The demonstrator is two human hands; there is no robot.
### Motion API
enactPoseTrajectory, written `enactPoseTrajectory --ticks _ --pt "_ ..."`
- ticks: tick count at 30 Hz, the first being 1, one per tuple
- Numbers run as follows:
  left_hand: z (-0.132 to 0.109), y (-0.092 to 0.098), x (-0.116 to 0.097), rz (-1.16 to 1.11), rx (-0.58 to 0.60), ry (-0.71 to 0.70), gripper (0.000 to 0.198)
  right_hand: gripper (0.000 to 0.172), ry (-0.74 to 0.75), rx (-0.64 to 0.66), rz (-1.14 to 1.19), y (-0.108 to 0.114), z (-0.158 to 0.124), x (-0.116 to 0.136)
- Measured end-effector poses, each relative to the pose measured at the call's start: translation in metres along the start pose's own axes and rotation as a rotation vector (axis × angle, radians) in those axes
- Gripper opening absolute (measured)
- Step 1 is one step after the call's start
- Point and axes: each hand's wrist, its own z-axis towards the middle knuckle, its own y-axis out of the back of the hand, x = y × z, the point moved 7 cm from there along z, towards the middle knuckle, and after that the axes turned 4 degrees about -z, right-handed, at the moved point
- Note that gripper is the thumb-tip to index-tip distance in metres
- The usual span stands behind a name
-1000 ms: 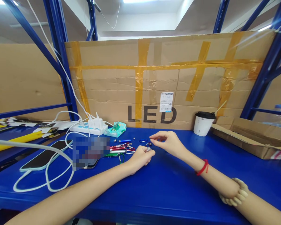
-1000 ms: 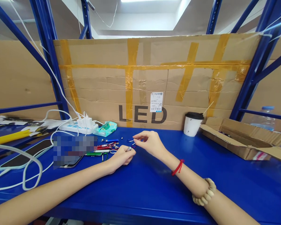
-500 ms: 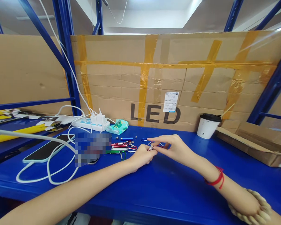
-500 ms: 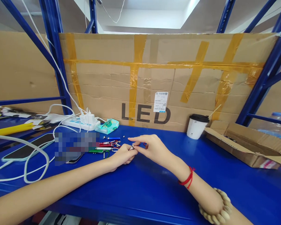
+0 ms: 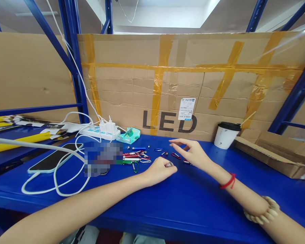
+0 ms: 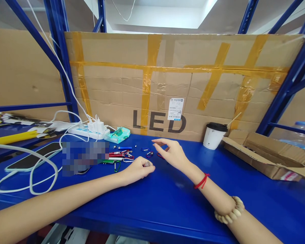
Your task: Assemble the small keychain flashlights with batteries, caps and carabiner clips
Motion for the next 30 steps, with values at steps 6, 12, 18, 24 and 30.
enactPoseTrajectory --ticks 6,12,18,24,30 --pt "-0.004 -0.006 -0.004 0.138 0.04 -0.074 0.033 0.02 0.227 0.052 -0.237 -0.028 0.004 -0.002" --pt "-0.009 -0.009 -0.01 0.056 0.102 -0.142 0.034 0.025 0.422 0.197 -0.123 -0.063 0.025 0.033" --pt "-0.019 -0.018 -0.018 -0.044 0.26 -0.212 0.036 0.025 0.675 0.348 -0.062 -0.108 0.072 0.082" --pt "-0.02 -0.015 -0.018 -0.062 0.218 -0.238 0.038 0.021 0.64 0.506 -0.193 -0.16 0.098 0.102" --pt "-0.015 -0.013 -0.013 -0.015 0.16 -0.247 0.037 0.023 0.494 0.469 -0.168 -0.157 0.1 0.091"
